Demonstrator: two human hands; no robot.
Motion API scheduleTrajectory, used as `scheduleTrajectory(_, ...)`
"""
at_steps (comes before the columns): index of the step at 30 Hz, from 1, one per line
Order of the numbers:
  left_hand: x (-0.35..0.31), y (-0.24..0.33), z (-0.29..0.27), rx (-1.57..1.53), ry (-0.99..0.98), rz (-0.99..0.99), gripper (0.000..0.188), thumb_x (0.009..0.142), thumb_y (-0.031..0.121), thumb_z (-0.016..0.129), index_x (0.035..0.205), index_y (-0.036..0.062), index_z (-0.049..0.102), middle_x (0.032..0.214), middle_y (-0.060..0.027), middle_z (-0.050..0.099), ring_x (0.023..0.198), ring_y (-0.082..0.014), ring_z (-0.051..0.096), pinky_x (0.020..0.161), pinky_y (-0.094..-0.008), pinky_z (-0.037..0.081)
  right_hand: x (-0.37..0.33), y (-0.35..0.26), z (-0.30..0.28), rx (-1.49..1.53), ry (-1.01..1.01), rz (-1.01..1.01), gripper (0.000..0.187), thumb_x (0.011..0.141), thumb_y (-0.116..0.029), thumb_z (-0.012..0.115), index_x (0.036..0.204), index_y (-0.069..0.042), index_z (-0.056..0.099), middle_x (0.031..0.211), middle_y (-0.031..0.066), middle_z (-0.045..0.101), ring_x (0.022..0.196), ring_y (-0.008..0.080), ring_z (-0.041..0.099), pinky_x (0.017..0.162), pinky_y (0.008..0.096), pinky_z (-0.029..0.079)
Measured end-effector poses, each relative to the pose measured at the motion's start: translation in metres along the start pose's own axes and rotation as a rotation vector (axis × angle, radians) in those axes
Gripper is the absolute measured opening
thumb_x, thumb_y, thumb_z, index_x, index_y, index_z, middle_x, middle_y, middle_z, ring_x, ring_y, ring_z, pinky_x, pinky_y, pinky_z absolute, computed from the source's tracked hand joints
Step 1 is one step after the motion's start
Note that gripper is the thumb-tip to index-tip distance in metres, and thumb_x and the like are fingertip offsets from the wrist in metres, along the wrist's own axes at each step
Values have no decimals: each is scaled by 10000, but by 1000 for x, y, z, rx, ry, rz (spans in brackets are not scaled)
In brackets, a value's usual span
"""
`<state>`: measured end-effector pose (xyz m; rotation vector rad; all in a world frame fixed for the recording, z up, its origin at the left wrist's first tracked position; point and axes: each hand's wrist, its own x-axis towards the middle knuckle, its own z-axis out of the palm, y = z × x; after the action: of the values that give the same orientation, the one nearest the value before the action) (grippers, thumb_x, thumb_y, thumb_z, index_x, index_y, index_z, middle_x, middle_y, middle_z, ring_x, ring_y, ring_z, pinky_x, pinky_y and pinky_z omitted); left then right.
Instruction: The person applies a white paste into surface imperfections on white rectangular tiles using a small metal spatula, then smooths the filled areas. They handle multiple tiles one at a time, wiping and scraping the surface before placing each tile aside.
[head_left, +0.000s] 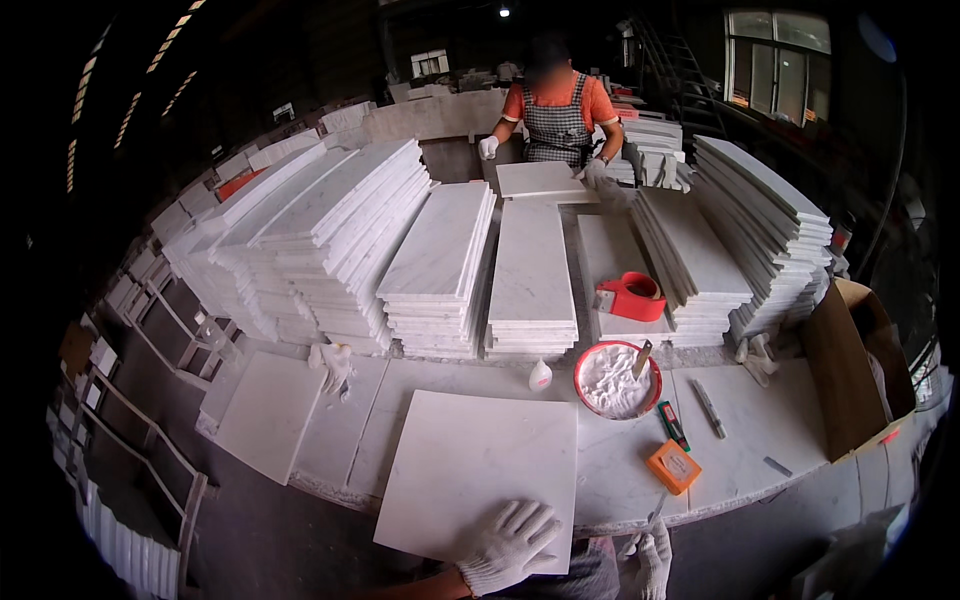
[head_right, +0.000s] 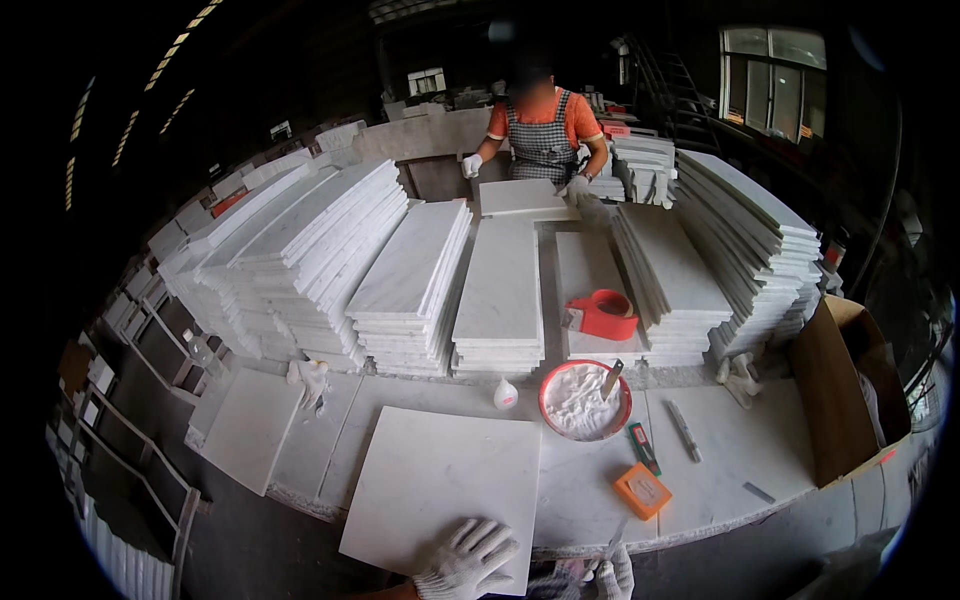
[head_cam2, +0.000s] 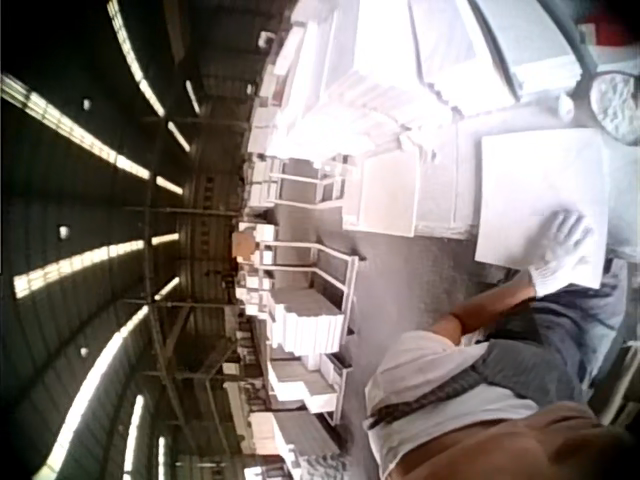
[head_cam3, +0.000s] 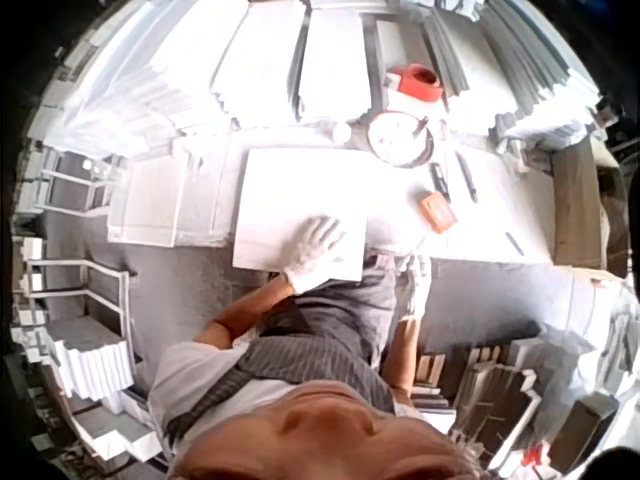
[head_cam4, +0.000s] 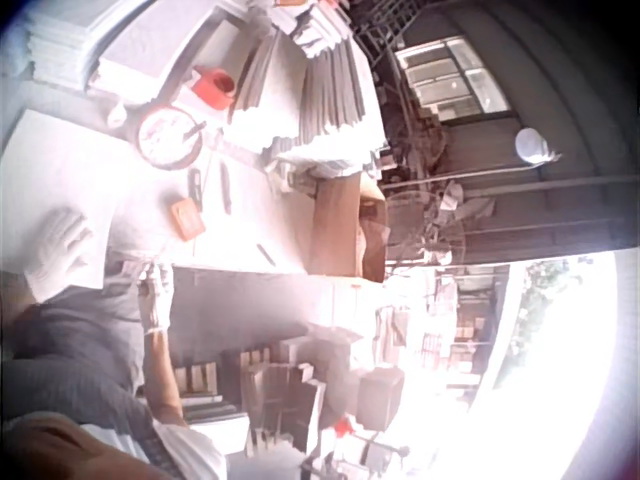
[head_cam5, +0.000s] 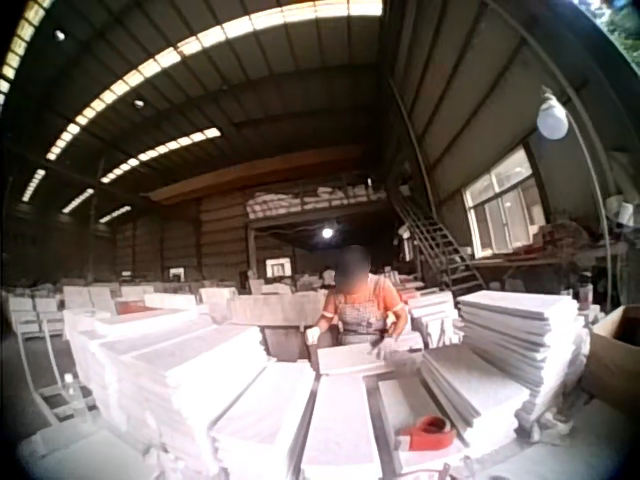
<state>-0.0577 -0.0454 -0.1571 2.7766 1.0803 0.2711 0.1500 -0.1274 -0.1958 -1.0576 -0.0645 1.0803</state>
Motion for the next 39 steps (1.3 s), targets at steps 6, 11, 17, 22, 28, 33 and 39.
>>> scheduleTrajectory(6,7,28,32,-104,141,208,532,770,409,695,1198,105,607,1301,-117,542,1296,-301,422,1126,-487,271,8,-6,-5,-66,-214,-13,272,940,-147,615,1186,-38,576,867,-25,569,723,62,502,619,196,424)
scheduleTrajectory(11,3,24,31,-188,132,197,506,769,405,701,1169,109,611,1283,-91,550,1260,-284,445,1115,-480,285,14,6,15,-57,-200,90,214,926,-178,632,1091,-50,584,841,-18,560,719,77,497,641,208,418)
scheduleTrajectory(17,6,15,18,-339,115,241,435,783,367,663,1125,104,604,1212,-75,566,1200,-255,476,1069,-451,329,21,15,12,6,-164,50,252,914,-217,657,1107,-70,589,961,19,613,845,123,560,786,284,489)
scheduleTrajectory(22,-8,12,20,-304,155,221,417,778,376,650,1109,124,618,1222,-45,580,1195,-241,484,1072,-450,334,32,39,6,3,-207,25,350,898,-239,679,1179,-57,577,1081,43,626,966,156,579,835,311,498)
scheduleTrajectory(28,2,15,28,-325,232,263,353,844,306,633,1137,111,609,1220,-59,589,1169,-223,516,1034,-420,380,27,23,7,-110,-40,1,438,896,-270,685,1248,-58,534,1155,59,599,1039,183,555,902,350,481)
scheduleTrajectory(33,-14,16,60,-387,75,208,450,916,371,583,1275,102,566,1371,-86,503,1300,-273,447,1137,-445,306,56,41,-6,-87,-146,26,140,937,-231,639,993,-106,614,974,17,618,737,85,504,616,228,421)
scheduleTrajectory(39,5,0,56,-488,78,221,450,865,292,680,1271,125,578,1345,-81,519,1296,-287,460,1119,-457,344,66,47,-27,-125,-135,-19,215,951,-238,617,1038,-42,634,987,66,667,784,145,627,656,278,499)
